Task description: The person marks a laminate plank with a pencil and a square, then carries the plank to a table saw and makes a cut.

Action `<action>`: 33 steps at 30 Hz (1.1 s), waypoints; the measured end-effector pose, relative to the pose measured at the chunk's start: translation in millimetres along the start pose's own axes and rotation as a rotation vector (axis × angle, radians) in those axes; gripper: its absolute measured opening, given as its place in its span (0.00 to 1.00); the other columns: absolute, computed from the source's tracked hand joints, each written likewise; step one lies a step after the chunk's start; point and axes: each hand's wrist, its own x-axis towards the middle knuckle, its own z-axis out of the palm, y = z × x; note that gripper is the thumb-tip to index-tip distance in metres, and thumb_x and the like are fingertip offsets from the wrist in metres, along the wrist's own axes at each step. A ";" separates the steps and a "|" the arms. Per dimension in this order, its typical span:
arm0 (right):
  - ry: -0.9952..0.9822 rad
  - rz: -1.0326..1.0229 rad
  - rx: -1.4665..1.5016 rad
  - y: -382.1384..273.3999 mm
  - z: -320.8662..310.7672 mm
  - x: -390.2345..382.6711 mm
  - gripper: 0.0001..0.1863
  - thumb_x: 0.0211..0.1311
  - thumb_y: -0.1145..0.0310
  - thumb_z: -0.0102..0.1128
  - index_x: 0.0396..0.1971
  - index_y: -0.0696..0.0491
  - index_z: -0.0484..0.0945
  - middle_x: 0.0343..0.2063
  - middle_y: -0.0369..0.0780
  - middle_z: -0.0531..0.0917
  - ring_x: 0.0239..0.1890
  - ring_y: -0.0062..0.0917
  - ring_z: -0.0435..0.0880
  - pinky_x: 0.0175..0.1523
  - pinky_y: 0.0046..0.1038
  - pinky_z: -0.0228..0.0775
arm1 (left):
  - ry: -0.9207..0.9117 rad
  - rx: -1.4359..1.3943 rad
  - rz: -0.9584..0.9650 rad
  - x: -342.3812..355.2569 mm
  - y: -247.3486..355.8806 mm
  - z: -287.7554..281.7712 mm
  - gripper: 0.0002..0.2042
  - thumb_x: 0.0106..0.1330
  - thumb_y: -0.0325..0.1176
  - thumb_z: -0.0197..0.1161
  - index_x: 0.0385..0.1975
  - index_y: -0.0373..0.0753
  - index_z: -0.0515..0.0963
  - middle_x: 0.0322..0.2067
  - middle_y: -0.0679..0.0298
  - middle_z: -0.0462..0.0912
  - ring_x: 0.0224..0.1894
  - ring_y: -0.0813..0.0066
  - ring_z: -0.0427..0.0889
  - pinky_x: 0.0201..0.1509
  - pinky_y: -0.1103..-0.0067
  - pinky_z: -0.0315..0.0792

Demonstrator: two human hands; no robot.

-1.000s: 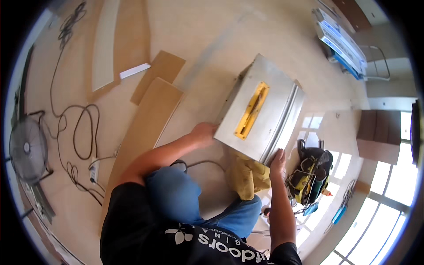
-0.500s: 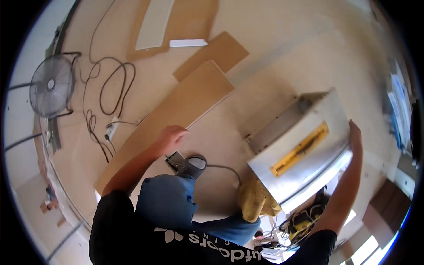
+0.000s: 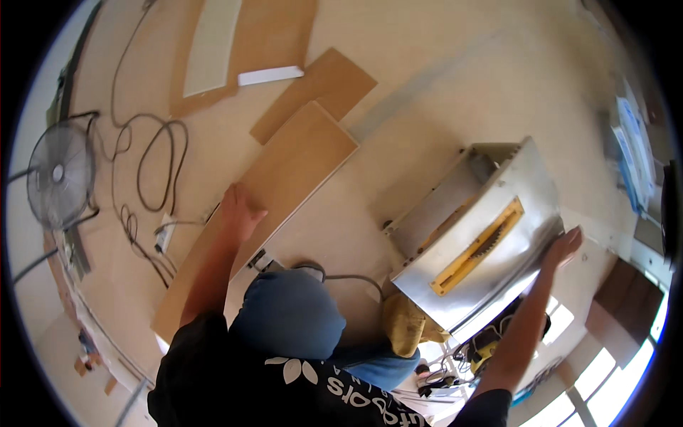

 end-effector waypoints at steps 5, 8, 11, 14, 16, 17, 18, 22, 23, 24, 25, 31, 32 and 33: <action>-0.130 0.107 -0.029 -13.7 -101.1 -209.1 0.28 0.80 0.55 0.41 0.67 0.61 0.64 0.64 0.53 0.69 0.62 0.45 0.72 0.67 0.42 0.63 | 0.079 -0.050 -0.059 -17.1 -15.0 24.7 0.50 0.58 0.52 0.72 0.73 0.30 0.51 0.72 0.34 0.50 0.74 0.35 0.51 0.77 0.52 0.48; -0.163 0.269 0.001 -32.3 -149.3 -287.6 0.27 0.80 0.53 0.40 0.66 0.58 0.65 0.65 0.52 0.68 0.63 0.45 0.71 0.67 0.44 0.63 | 0.034 -0.022 -0.026 -13.1 -11.0 23.3 0.51 0.59 0.52 0.71 0.73 0.28 0.50 0.73 0.34 0.48 0.74 0.33 0.49 0.77 0.52 0.49; -0.100 0.169 -0.057 -42.4 -160.3 -288.8 0.26 0.79 0.51 0.44 0.64 0.55 0.70 0.59 0.48 0.74 0.59 0.35 0.75 0.62 0.34 0.69 | -0.001 0.009 0.001 -17.5 1.3 9.6 0.50 0.60 0.53 0.70 0.72 0.26 0.51 0.72 0.33 0.49 0.74 0.34 0.51 0.77 0.53 0.51; -0.136 0.262 0.034 -32.7 -160.4 -287.6 0.27 0.78 0.50 0.45 0.63 0.55 0.70 0.57 0.48 0.76 0.57 0.37 0.76 0.62 0.35 0.68 | 0.006 0.056 0.037 -23.6 -3.5 13.6 0.49 0.61 0.53 0.70 0.72 0.25 0.52 0.71 0.32 0.52 0.73 0.35 0.53 0.76 0.54 0.53; -0.078 0.373 0.132 -37.5 -155.7 -289.7 0.27 0.78 0.49 0.44 0.62 0.55 0.72 0.57 0.48 0.76 0.55 0.38 0.78 0.63 0.35 0.67 | 0.036 0.074 0.066 -28.6 -3.8 21.3 0.48 0.61 0.52 0.69 0.71 0.26 0.53 0.71 0.32 0.53 0.73 0.35 0.54 0.76 0.54 0.54; -0.056 0.340 0.120 -35.3 -152.9 -288.2 0.27 0.78 0.49 0.43 0.62 0.55 0.72 0.56 0.48 0.76 0.55 0.38 0.78 0.63 0.35 0.67 | 0.071 0.079 0.082 -32.2 -5.8 28.6 0.47 0.61 0.52 0.69 0.71 0.26 0.54 0.70 0.32 0.54 0.73 0.35 0.54 0.76 0.54 0.54; -0.045 0.308 0.117 -30.5 -149.7 -294.4 0.27 0.78 0.49 0.43 0.61 0.55 0.73 0.56 0.49 0.76 0.55 0.38 0.78 0.63 0.35 0.67 | 0.050 0.109 0.107 -40.5 -18.1 35.2 0.47 0.61 0.52 0.69 0.71 0.26 0.54 0.70 0.32 0.54 0.73 0.35 0.54 0.76 0.54 0.54; -0.001 0.233 0.058 -9.2 -182.0 -344.9 0.27 0.77 0.50 0.45 0.60 0.56 0.72 0.57 0.53 0.75 0.58 0.48 0.75 0.64 0.41 0.64 | 0.084 0.054 0.131 -36.4 -43.1 35.2 0.45 0.61 0.52 0.69 0.71 0.30 0.57 0.70 0.39 0.58 0.72 0.40 0.59 0.74 0.55 0.58; -0.056 0.236 -0.041 14.5 -193.4 -371.7 0.27 0.77 0.50 0.46 0.60 0.57 0.71 0.58 0.53 0.74 0.61 0.48 0.72 0.65 0.42 0.63 | 0.064 -0.029 0.104 -38.2 -45.2 34.2 0.44 0.60 0.52 0.70 0.70 0.31 0.59 0.70 0.42 0.61 0.71 0.42 0.61 0.73 0.55 0.60; -0.121 0.235 -0.129 31.8 -202.4 -400.6 0.27 0.76 0.50 0.46 0.60 0.57 0.70 0.60 0.54 0.73 0.65 0.47 0.70 0.67 0.42 0.62 | 0.070 -0.036 0.111 -39.3 -57.2 36.8 0.44 0.60 0.52 0.70 0.70 0.31 0.59 0.70 0.42 0.61 0.71 0.42 0.61 0.73 0.55 0.60; -0.283 0.388 -0.064 33.5 -209.7 -423.9 0.27 0.74 0.50 0.49 0.59 0.58 0.71 0.57 0.56 0.76 0.62 0.49 0.73 0.64 0.43 0.64 | 0.083 0.007 0.082 -40.7 -77.3 41.1 0.43 0.60 0.51 0.70 0.69 0.31 0.60 0.68 0.44 0.63 0.70 0.43 0.63 0.71 0.55 0.62; -0.699 0.447 -0.058 -49.9 -212.7 -505.2 0.20 0.67 0.54 0.58 0.43 0.57 0.81 0.40 0.56 0.85 0.46 0.54 0.82 0.52 0.45 0.73 | 0.148 0.057 0.097 -61.4 -107.9 43.6 0.38 0.61 0.50 0.69 0.65 0.31 0.65 0.62 0.44 0.70 0.64 0.45 0.69 0.65 0.56 0.67; -0.726 0.400 -0.072 -70.8 -214.0 -494.8 0.18 0.66 0.56 0.58 0.40 0.57 0.81 0.38 0.55 0.85 0.45 0.53 0.83 0.51 0.46 0.74 | 0.127 0.052 0.095 -63.5 -98.3 38.1 0.37 0.62 0.50 0.69 0.65 0.31 0.66 0.61 0.43 0.71 0.63 0.45 0.70 0.64 0.56 0.68; -0.657 0.296 0.042 -82.6 -216.1 -491.0 0.13 0.65 0.61 0.56 0.35 0.57 0.81 0.36 0.55 0.85 0.43 0.54 0.82 0.48 0.49 0.73 | 0.131 0.047 0.099 -65.4 -90.2 33.1 0.37 0.62 0.50 0.69 0.65 0.31 0.66 0.61 0.43 0.71 0.63 0.45 0.70 0.64 0.56 0.68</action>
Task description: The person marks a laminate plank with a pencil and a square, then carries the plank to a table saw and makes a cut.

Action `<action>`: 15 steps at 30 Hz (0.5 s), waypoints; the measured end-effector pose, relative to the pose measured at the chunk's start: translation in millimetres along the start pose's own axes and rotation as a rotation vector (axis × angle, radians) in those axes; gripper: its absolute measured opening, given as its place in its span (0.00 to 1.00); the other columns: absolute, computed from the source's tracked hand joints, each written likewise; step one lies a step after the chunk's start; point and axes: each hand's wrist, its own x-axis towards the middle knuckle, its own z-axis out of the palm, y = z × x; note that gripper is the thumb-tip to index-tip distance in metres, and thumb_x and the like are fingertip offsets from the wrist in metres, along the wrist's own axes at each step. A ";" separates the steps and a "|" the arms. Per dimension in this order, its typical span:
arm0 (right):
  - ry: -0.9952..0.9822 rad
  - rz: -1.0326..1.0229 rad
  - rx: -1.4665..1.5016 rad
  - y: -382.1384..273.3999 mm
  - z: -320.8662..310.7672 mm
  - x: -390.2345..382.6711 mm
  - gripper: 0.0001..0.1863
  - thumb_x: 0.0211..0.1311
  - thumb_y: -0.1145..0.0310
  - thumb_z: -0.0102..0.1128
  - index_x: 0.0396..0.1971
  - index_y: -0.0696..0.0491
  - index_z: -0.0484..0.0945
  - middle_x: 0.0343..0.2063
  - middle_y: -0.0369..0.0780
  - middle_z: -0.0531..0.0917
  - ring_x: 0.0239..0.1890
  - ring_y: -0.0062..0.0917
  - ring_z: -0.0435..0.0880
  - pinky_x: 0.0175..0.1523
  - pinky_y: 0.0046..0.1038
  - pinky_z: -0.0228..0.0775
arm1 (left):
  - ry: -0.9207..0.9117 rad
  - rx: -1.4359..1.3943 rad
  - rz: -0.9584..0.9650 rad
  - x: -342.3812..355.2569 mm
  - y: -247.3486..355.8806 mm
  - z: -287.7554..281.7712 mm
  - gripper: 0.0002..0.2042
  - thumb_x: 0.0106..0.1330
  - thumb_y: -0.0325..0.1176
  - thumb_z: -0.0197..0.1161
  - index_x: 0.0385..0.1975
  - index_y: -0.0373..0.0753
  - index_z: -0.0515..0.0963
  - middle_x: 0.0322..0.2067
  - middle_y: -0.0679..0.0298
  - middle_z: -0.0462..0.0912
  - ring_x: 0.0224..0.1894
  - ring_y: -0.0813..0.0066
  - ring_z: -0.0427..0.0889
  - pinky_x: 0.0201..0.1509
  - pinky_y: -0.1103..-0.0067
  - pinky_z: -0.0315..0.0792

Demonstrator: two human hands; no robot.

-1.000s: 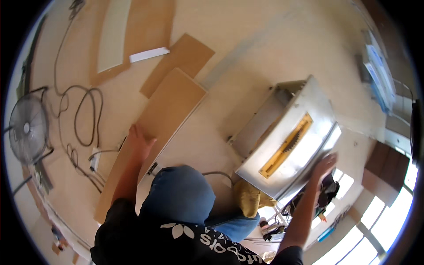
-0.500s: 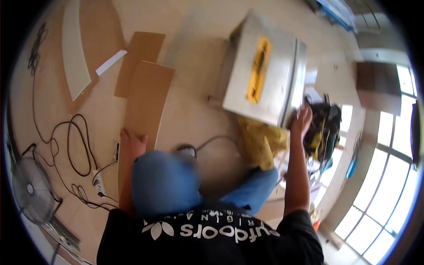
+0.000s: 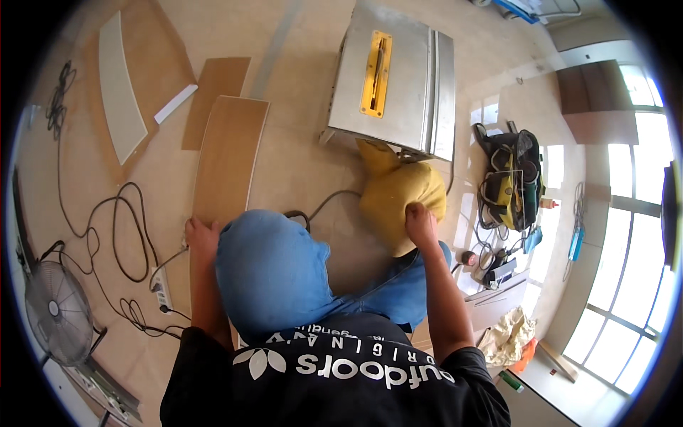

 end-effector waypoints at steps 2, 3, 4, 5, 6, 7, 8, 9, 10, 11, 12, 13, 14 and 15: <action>-0.050 -0.026 -0.136 -17.7 -0.7 8.7 0.11 0.64 0.66 0.52 0.32 0.57 0.80 0.35 0.55 0.84 0.41 0.54 0.82 0.47 0.49 0.73 | 0.029 0.010 -0.052 -2.1 14.6 -10.7 0.37 0.61 0.49 0.70 0.63 0.30 0.67 0.59 0.43 0.72 0.61 0.43 0.71 0.63 0.56 0.69; -0.072 -0.037 -0.173 -22.2 -0.1 7.8 0.11 0.63 0.67 0.52 0.33 0.57 0.81 0.35 0.55 0.84 0.41 0.54 0.82 0.47 0.49 0.74 | 0.032 0.005 -0.046 -3.6 20.7 -16.7 0.37 0.61 0.49 0.70 0.63 0.30 0.67 0.59 0.43 0.72 0.61 0.43 0.71 0.63 0.56 0.69; -0.062 -0.038 -0.175 -24.0 -2.8 6.0 0.11 0.63 0.67 0.52 0.33 0.57 0.81 0.35 0.55 0.84 0.41 0.54 0.82 0.47 0.49 0.74 | 0.024 0.012 -0.073 -4.4 27.3 -22.3 0.36 0.60 0.49 0.70 0.62 0.30 0.68 0.58 0.43 0.72 0.60 0.43 0.72 0.63 0.55 0.69; -0.050 -0.064 -0.111 -24.7 -6.5 3.8 0.10 0.63 0.68 0.52 0.34 0.56 0.81 0.34 0.54 0.84 0.41 0.53 0.82 0.47 0.48 0.74 | 0.014 0.020 -0.098 -4.4 33.1 -26.4 0.36 0.60 0.49 0.71 0.61 0.29 0.69 0.57 0.43 0.72 0.59 0.43 0.72 0.62 0.55 0.69; -0.037 -0.088 -0.048 -24.8 -11.1 1.4 0.10 0.63 0.68 0.52 0.35 0.56 0.80 0.33 0.54 0.84 0.40 0.52 0.82 0.46 0.47 0.74 | 0.016 0.012 -0.090 -3.8 35.7 -28.3 0.36 0.60 0.49 0.71 0.61 0.29 0.69 0.57 0.43 0.72 0.59 0.43 0.72 0.62 0.55 0.69; -0.032 -0.084 -0.048 -28.4 -13.9 -3.6 0.10 0.63 0.68 0.52 0.35 0.56 0.80 0.33 0.54 0.84 0.40 0.52 0.82 0.46 0.47 0.74 | 0.008 -0.011 -0.093 -3.2 29.9 -30.0 0.36 0.59 0.48 0.71 0.61 0.29 0.69 0.57 0.43 0.72 0.59 0.43 0.72 0.62 0.55 0.68; -0.012 -0.035 -0.016 -32.0 -18.2 -9.0 0.11 0.64 0.66 0.54 0.36 0.57 0.80 0.33 0.53 0.85 0.40 0.51 0.83 0.46 0.46 0.75 | 0.000 -0.034 -0.095 -2.0 24.8 -30.3 0.36 0.59 0.48 0.72 0.60 0.29 0.70 0.56 0.43 0.72 0.59 0.42 0.71 0.63 0.54 0.68; 0.008 0.015 0.016 -35.0 -23.1 -14.4 0.12 0.65 0.63 0.55 0.37 0.57 0.79 0.33 0.52 0.85 0.39 0.49 0.85 0.46 0.45 0.76 | -0.002 -0.037 -0.086 0.6 20.3 -30.4 0.36 0.59 0.48 0.72 0.60 0.29 0.70 0.56 0.43 0.72 0.59 0.42 0.71 0.63 0.54 0.68; 0.011 0.021 0.014 -35.6 -27.6 -21.4 0.12 0.65 0.63 0.55 0.37 0.57 0.79 0.33 0.52 0.85 0.39 0.49 0.85 0.46 0.45 0.76 | -0.001 -0.051 -0.100 1.9 15.3 -31.6 0.36 0.58 0.48 0.72 0.60 0.29 0.70 0.56 0.43 0.72 0.59 0.42 0.71 0.63 0.54 0.68; 0.042 0.008 0.117 -35.4 -32.2 -29.0 0.13 0.66 0.61 0.58 0.38 0.57 0.79 0.32 0.50 0.86 0.38 0.45 0.86 0.45 0.41 0.76 | 0.000 -0.065 -0.116 2.7 12.4 -30.7 0.36 0.57 0.49 0.73 0.59 0.29 0.70 0.56 0.42 0.72 0.60 0.41 0.70 0.63 0.54 0.67; 0.072 -0.007 0.220 -36.0 -36.2 -36.0 0.15 0.66 0.60 0.60 0.40 0.57 0.79 0.31 0.47 0.86 0.36 0.41 0.87 0.44 0.38 0.77 | -0.004 -0.067 -0.113 4.3 10.6 -28.6 0.36 0.57 0.49 0.73 0.59 0.29 0.70 0.56 0.42 0.72 0.60 0.41 0.70 0.63 0.54 0.67; 0.070 -0.003 0.220 -35.0 -38.3 -43.0 0.15 0.66 0.60 0.60 0.40 0.57 0.79 0.31 0.47 0.86 0.36 0.41 0.87 0.44 0.38 0.77 | -0.007 -0.108 -0.101 5.0 11.9 -32.4 0.36 0.56 0.49 0.73 0.58 0.28 0.71 0.56 0.42 0.71 0.60 0.40 0.69 0.63 0.53 0.67; 0.079 -0.014 0.255 -34.5 -39.9 -49.6 0.15 0.66 0.60 0.63 0.42 0.57 0.79 0.31 0.45 0.87 0.35 0.37 0.87 0.43 0.35 0.77 | -0.010 -0.148 -0.091 6.5 13.2 -34.9 0.37 0.55 0.50 0.74 0.57 0.27 0.71 0.56 0.41 0.71 0.60 0.39 0.68 0.64 0.53 0.66; 0.086 -0.026 0.291 -35.5 -40.9 -55.5 0.16 0.65 0.60 0.65 0.43 0.56 0.79 0.30 0.44 0.87 0.34 0.34 0.87 0.43 0.33 0.78 | -0.012 -0.146 -0.094 10.3 13.1 -32.5 0.37 0.55 0.50 0.74 0.57 0.27 0.71 0.56 0.41 0.71 0.60 0.39 0.68 0.64 0.53 0.66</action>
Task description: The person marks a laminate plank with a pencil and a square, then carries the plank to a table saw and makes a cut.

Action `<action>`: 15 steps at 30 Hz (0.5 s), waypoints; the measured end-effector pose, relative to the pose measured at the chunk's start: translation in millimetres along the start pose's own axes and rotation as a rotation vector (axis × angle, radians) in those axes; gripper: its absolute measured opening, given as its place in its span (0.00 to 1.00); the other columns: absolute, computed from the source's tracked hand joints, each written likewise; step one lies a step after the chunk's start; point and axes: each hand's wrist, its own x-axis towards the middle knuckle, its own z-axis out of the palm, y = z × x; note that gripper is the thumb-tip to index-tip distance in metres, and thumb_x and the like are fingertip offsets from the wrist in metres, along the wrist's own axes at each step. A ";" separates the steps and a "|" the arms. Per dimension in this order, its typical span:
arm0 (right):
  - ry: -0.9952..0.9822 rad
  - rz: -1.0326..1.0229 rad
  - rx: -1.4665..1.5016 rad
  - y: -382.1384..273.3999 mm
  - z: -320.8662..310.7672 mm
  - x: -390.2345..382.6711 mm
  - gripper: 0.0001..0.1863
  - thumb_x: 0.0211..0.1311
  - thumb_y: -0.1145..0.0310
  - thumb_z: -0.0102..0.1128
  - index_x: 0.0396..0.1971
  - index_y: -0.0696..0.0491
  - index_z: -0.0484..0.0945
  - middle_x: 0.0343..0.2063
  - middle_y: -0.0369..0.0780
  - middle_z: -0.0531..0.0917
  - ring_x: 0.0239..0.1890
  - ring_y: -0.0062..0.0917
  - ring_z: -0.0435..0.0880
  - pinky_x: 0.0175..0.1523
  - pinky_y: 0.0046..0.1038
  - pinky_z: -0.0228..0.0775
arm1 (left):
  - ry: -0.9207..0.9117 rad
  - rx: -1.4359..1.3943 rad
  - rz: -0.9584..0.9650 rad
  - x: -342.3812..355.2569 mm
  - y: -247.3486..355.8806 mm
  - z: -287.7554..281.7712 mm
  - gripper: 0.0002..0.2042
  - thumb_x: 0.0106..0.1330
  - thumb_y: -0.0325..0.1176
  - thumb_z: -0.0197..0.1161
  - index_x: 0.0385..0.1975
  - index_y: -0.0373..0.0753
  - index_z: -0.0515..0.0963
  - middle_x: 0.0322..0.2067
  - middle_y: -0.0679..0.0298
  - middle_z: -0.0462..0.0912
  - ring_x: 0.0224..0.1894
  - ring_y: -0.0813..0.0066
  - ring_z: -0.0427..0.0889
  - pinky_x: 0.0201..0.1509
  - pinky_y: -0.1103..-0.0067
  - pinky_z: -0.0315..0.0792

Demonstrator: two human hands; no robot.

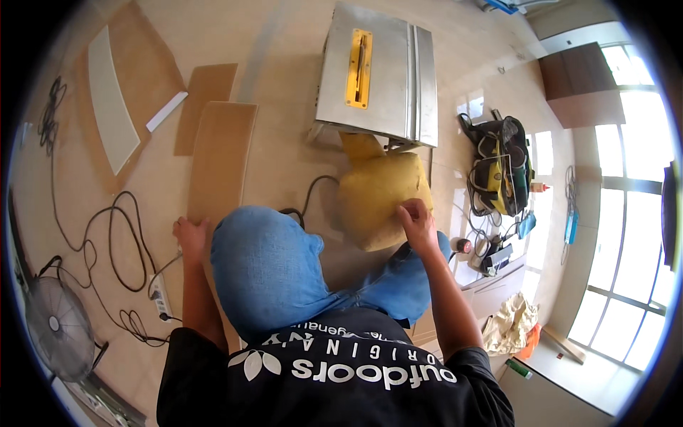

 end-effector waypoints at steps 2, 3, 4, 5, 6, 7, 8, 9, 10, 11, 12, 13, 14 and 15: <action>-0.047 0.062 0.035 -9.3 3.4 -9.1 0.16 0.64 0.61 0.67 0.44 0.56 0.79 0.30 0.43 0.87 0.34 0.34 0.87 0.42 0.32 0.78 | -0.087 0.043 -0.015 13.4 -2.0 1.8 0.38 0.54 0.50 0.75 0.55 0.26 0.71 0.57 0.40 0.71 0.61 0.39 0.67 0.64 0.53 0.66; -0.090 0.126 0.067 -16.0 5.5 -12.6 0.16 0.63 0.63 0.68 0.44 0.56 0.79 0.30 0.43 0.87 0.33 0.33 0.87 0.42 0.32 0.78 | -0.083 0.045 -0.015 16.8 -4.5 2.3 0.38 0.54 0.50 0.75 0.55 0.26 0.71 0.57 0.40 0.71 0.61 0.39 0.67 0.64 0.53 0.66; -0.070 0.027 0.003 -32.6 12.2 -17.8 0.15 0.62 0.63 0.69 0.43 0.56 0.79 0.29 0.44 0.86 0.32 0.33 0.87 0.40 0.32 0.78 | -0.096 0.035 -0.004 18.7 -7.0 2.7 0.38 0.53 0.50 0.75 0.55 0.26 0.71 0.57 0.40 0.71 0.61 0.39 0.68 0.65 0.53 0.66; -0.044 0.010 -0.024 -42.3 14.4 -20.5 0.14 0.62 0.63 0.68 0.42 0.56 0.80 0.29 0.45 0.86 0.32 0.34 0.87 0.40 0.32 0.77 | -0.114 0.024 0.012 20.4 -10.4 5.8 0.38 0.53 0.50 0.75 0.55 0.25 0.70 0.57 0.39 0.71 0.60 0.39 0.68 0.65 0.53 0.66; -0.016 -0.007 -0.049 -47.5 16.1 -19.8 0.13 0.63 0.64 0.67 0.41 0.56 0.80 0.29 0.46 0.86 0.32 0.34 0.86 0.40 0.32 0.77 | -0.116 0.029 0.017 23.2 -13.5 8.2 0.38 0.53 0.50 0.75 0.55 0.25 0.70 0.57 0.39 0.71 0.60 0.39 0.68 0.65 0.53 0.66; 0.072 -0.057 -0.061 -49.1 15.5 -12.8 0.12 0.63 0.64 0.67 0.40 0.56 0.81 0.29 0.46 0.85 0.32 0.35 0.86 0.39 0.33 0.77 | -0.132 0.039 0.047 30.8 -21.9 12.2 0.37 0.54 0.50 0.74 0.55 0.26 0.70 0.56 0.40 0.72 0.59 0.39 0.70 0.64 0.54 0.67; 0.154 -0.095 -0.075 -45.6 12.5 -4.4 0.11 0.63 0.65 0.66 0.40 0.56 0.81 0.29 0.47 0.85 0.32 0.36 0.86 0.39 0.34 0.77 | -0.157 0.057 0.077 33.7 -33.0 17.0 0.37 0.54 0.50 0.74 0.56 0.27 0.70 0.55 0.41 0.73 0.58 0.38 0.72 0.62 0.54 0.69; 0.246 -0.139 -0.093 -29.1 4.8 9.8 0.10 0.63 0.66 0.65 0.39 0.56 0.82 0.30 0.47 0.85 0.33 0.39 0.86 0.41 0.35 0.77 | -0.176 0.073 0.087 31.1 -40.4 24.5 0.37 0.54 0.50 0.74 0.56 0.27 0.70 0.55 0.41 0.73 0.58 0.38 0.72 0.62 0.54 0.69; 0.296 -0.183 -0.128 -24.5 -11.8 22.9 0.11 0.63 0.66 0.65 0.41 0.55 0.82 0.34 0.48 0.85 0.38 0.42 0.85 0.45 0.37 0.77 | -0.105 0.073 0.115 32.2 -44.8 31.1 0.35 0.55 0.51 0.73 0.53 0.28 0.73 0.52 0.41 0.76 0.55 0.38 0.74 0.60 0.55 0.71; 0.376 -0.214 -0.243 -8.8 -29.9 34.9 0.13 0.62 0.64 0.66 0.42 0.55 0.81 0.39 0.49 0.85 0.44 0.44 0.84 0.49 0.40 0.75 | -0.039 0.069 0.148 32.2 -45.1 40.2 0.33 0.55 0.51 0.73 0.51 0.30 0.75 0.49 0.42 0.78 0.52 0.38 0.77 0.58 0.55 0.73; 0.364 -0.128 -0.296 12.1 -46.9 45.0 0.18 0.62 0.60 0.67 0.46 0.56 0.80 0.43 0.50 0.84 0.48 0.46 0.82 0.53 0.41 0.74 | 0.013 0.064 0.175 33.2 -46.3 48.0 0.32 0.55 0.51 0.73 0.50 0.30 0.75 0.48 0.42 0.78 0.52 0.38 0.77 0.58 0.55 0.73; 0.347 -0.063 -0.301 40.3 -58.6 53.1 0.24 0.64 0.53 0.65 0.50 0.56 0.79 0.47 0.52 0.83 0.51 0.47 0.81 0.55 0.42 0.73 | 0.039 0.064 0.196 32.8 -48.4 56.4 0.32 0.55 0.51 0.73 0.50 0.30 0.75 0.48 0.42 0.79 0.51 0.38 0.78 0.57 0.55 0.73; 0.215 0.060 -0.256 57.3 -67.4 58.2 0.29 0.67 0.48 0.62 0.57 0.56 0.76 0.52 0.54 0.82 0.56 0.44 0.80 0.59 0.39 0.72 | 0.054 0.069 0.205 32.0 -53.0 63.1 0.32 0.55 0.52 0.73 0.50 0.30 0.75 0.47 0.42 0.79 0.51 0.38 0.78 0.57 0.55 0.74; 0.137 0.120 -0.147 76.9 -75.9 60.3 0.32 0.68 0.46 0.60 0.59 0.57 0.75 0.54 0.54 0.81 0.58 0.41 0.80 0.61 0.37 0.70 | 0.052 0.076 0.210 28.7 -55.5 73.3 0.32 0.55 0.52 0.73 0.49 0.30 0.76 0.47 0.42 0.79 0.51 0.38 0.78 0.57 0.55 0.74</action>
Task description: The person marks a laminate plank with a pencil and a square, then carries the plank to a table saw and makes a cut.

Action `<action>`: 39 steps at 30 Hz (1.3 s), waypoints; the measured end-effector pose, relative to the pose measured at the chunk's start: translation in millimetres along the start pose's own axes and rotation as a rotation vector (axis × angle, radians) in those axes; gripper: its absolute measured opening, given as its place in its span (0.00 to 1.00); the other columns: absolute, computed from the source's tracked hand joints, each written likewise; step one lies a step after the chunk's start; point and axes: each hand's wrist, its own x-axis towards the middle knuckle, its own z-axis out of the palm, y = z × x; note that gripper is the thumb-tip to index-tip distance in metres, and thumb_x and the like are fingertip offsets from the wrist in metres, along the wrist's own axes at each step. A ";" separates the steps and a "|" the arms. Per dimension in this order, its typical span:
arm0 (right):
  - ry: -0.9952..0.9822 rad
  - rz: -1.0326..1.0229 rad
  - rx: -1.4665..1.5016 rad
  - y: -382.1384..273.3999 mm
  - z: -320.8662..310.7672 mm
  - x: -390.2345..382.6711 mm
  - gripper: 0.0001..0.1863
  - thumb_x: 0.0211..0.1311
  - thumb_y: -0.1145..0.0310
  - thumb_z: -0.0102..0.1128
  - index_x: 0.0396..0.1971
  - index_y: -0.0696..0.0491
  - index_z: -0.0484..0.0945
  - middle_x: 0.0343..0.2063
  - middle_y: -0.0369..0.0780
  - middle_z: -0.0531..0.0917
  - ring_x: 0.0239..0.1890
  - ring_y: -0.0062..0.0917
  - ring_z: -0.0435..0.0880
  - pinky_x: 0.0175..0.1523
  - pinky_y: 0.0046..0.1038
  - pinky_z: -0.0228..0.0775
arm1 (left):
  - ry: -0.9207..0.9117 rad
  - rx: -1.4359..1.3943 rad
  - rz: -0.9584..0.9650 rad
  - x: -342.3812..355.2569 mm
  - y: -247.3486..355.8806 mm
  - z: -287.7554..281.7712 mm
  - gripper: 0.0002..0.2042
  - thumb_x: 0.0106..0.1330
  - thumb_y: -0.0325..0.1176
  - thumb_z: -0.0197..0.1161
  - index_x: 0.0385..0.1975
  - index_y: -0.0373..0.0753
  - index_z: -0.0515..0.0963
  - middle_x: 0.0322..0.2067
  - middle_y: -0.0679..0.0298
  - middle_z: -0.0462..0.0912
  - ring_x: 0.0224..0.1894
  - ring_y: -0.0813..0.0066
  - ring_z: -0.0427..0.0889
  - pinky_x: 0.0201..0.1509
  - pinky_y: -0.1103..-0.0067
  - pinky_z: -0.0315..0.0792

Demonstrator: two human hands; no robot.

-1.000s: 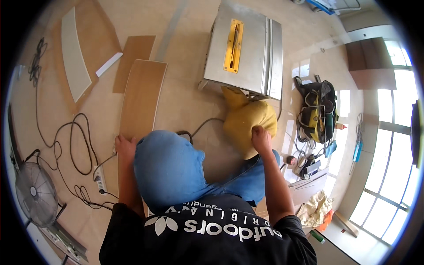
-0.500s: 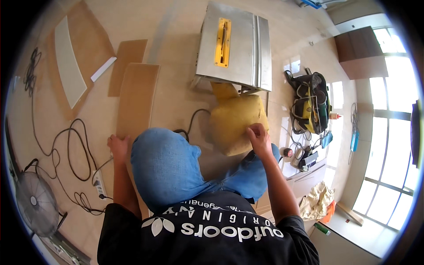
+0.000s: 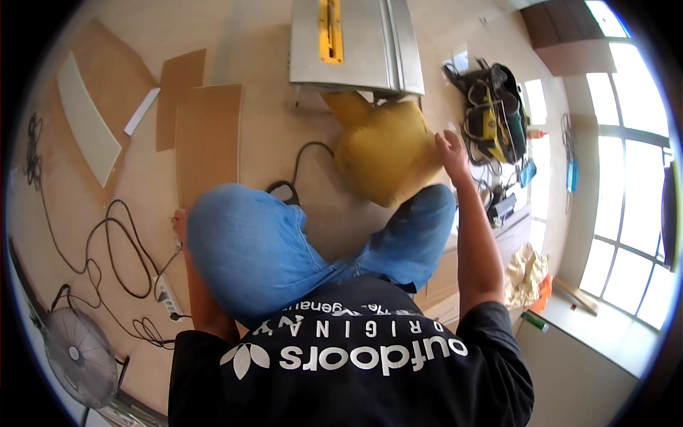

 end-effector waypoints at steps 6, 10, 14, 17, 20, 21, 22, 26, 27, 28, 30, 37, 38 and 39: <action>-0.192 0.108 0.122 -15.6 20.4 -52.8 0.38 0.69 0.42 0.57 0.63 0.60 0.72 0.56 0.53 0.81 0.62 0.38 0.77 0.67 0.33 0.65 | -0.031 0.053 0.016 -3.0 -18.3 36.0 0.31 0.56 0.53 0.72 0.47 0.31 0.77 0.45 0.43 0.81 0.49 0.39 0.79 0.55 0.55 0.75; -0.236 -0.090 0.000 -50.2 32.7 -63.5 0.35 0.69 0.45 0.59 0.61 0.60 0.74 0.52 0.52 0.83 0.62 0.37 0.79 0.65 0.32 0.67 | -0.060 0.193 -0.016 41.6 -81.7 35.5 0.30 0.56 0.54 0.72 0.45 0.31 0.78 0.43 0.43 0.81 0.48 0.39 0.80 0.54 0.55 0.75; -0.136 0.234 0.402 21.6 -2.5 -70.3 0.26 0.73 0.50 0.54 0.60 0.53 0.76 0.49 0.38 0.83 0.48 0.25 0.81 0.51 0.25 0.69 | -0.250 0.031 -0.029 10.9 28.3 -9.6 0.31 0.56 0.58 0.70 0.42 0.30 0.80 0.41 0.44 0.83 0.46 0.41 0.81 0.51 0.55 0.75; -0.079 0.210 0.260 66.2 -17.4 -52.8 0.29 0.73 0.47 0.52 0.60 0.55 0.76 0.52 0.39 0.83 0.50 0.27 0.80 0.53 0.30 0.68 | -0.204 -0.002 -0.014 15.9 19.3 -25.4 0.33 0.56 0.58 0.70 0.42 0.28 0.81 0.44 0.43 0.82 0.49 0.42 0.80 0.54 0.55 0.74; -0.043 0.038 -0.043 86.0 -2.9 -51.7 0.28 0.74 0.49 0.49 0.54 0.61 0.78 0.45 0.49 0.83 0.46 0.35 0.80 0.52 0.35 0.69 | 0.014 0.206 0.076 6.2 5.6 -32.0 0.31 0.56 0.59 0.68 0.37 0.28 0.83 0.44 0.43 0.84 0.49 0.45 0.81 0.55 0.58 0.75; -0.043 0.052 -0.098 90.3 0.8 -53.5 0.28 0.77 0.52 0.47 0.52 0.65 0.77 0.44 0.54 0.83 0.46 0.42 0.80 0.54 0.39 0.69 | -0.046 0.138 -0.053 5.8 9.0 -38.0 0.32 0.56 0.58 0.68 0.38 0.28 0.83 0.46 0.44 0.82 0.52 0.44 0.79 0.58 0.58 0.73; -0.067 0.158 -0.082 95.1 3.1 -54.3 0.29 0.76 0.51 0.47 0.53 0.65 0.77 0.45 0.54 0.83 0.47 0.43 0.80 0.54 0.40 0.69 | -0.109 0.062 -0.170 3.6 17.2 -43.2 0.32 0.56 0.58 0.68 0.40 0.27 0.82 0.49 0.44 0.81 0.55 0.43 0.77 0.60 0.58 0.71; -0.020 0.213 -0.108 116.7 1.5 -62.2 0.31 0.76 0.47 0.47 0.56 0.63 0.77 0.46 0.55 0.83 0.48 0.46 0.79 0.56 0.43 0.68 | -0.322 0.008 -0.255 -7.3 75.8 -76.2 0.35 0.57 0.56 0.70 0.51 0.27 0.76 0.54 0.43 0.77 0.61 0.42 0.72 0.64 0.54 0.66; -0.030 0.227 -0.128 122.5 1.2 -61.6 0.31 0.76 0.47 0.47 0.56 0.63 0.77 0.46 0.54 0.82 0.48 0.45 0.79 0.56 0.43 0.68 | -0.304 -0.001 -0.236 -12.2 80.3 -72.3 0.36 0.57 0.55 0.71 0.54 0.27 0.75 0.56 0.42 0.76 0.63 0.43 0.70 0.65 0.54 0.66; -0.007 0.198 -0.113 119.6 5.8 -61.6 0.31 0.76 0.47 0.47 0.54 0.63 0.78 0.43 0.52 0.83 0.45 0.42 0.79 0.54 0.41 0.68 | -0.280 -0.006 -0.222 -18.0 81.9 -70.2 0.38 0.57 0.54 0.72 0.56 0.27 0.73 0.58 0.42 0.75 0.65 0.43 0.68 0.66 0.54 0.65; 0.023 0.159 -0.094 95.6 19.3 -64.7 0.31 0.77 0.47 0.46 0.52 0.64 0.78 0.40 0.51 0.83 0.43 0.40 0.78 0.53 0.39 0.68 | -0.210 -0.051 -0.207 -30.2 75.1 -55.5 0.38 0.56 0.53 0.72 0.57 0.26 0.72 0.59 0.42 0.74 0.65 0.43 0.67 0.67 0.54 0.64; 0.124 0.084 -0.140 123.8 13.3 -57.8 0.25 0.74 0.53 0.51 0.49 0.63 0.80 0.41 0.54 0.83 0.43 0.45 0.80 0.52 0.41 0.70 | -0.291 -0.724 -0.038 -24.9 109.0 -81.5 0.29 0.57 0.51 0.73 0.45 0.29 0.79 0.41 0.45 0.85 0.42 0.51 0.84 0.49 0.63 0.77; 0.079 0.084 -0.070 114.7 20.3 -49.4 0.24 0.74 0.55 0.51 0.47 0.64 0.80 0.37 0.52 0.83 0.40 0.44 0.80 0.49 0.40 0.71 | -0.353 -0.493 -0.052 -20.3 92.6 -81.5 0.26 0.59 0.52 0.71 0.39 0.29 0.80 0.36 0.45 0.84 0.36 0.51 0.84 0.42 0.62 0.75; 0.049 0.044 -0.055 88.9 28.4 -45.8 0.22 0.74 0.56 0.50 0.45 0.63 0.80 0.35 0.51 0.83 0.39 0.43 0.80 0.48 0.39 0.72 | -0.405 -0.249 -0.080 -19.1 69.6 -77.0 0.25 0.62 0.52 0.69 0.34 0.28 0.81 0.30 0.44 0.84 0.29 0.51 0.83 0.36 0.62 0.74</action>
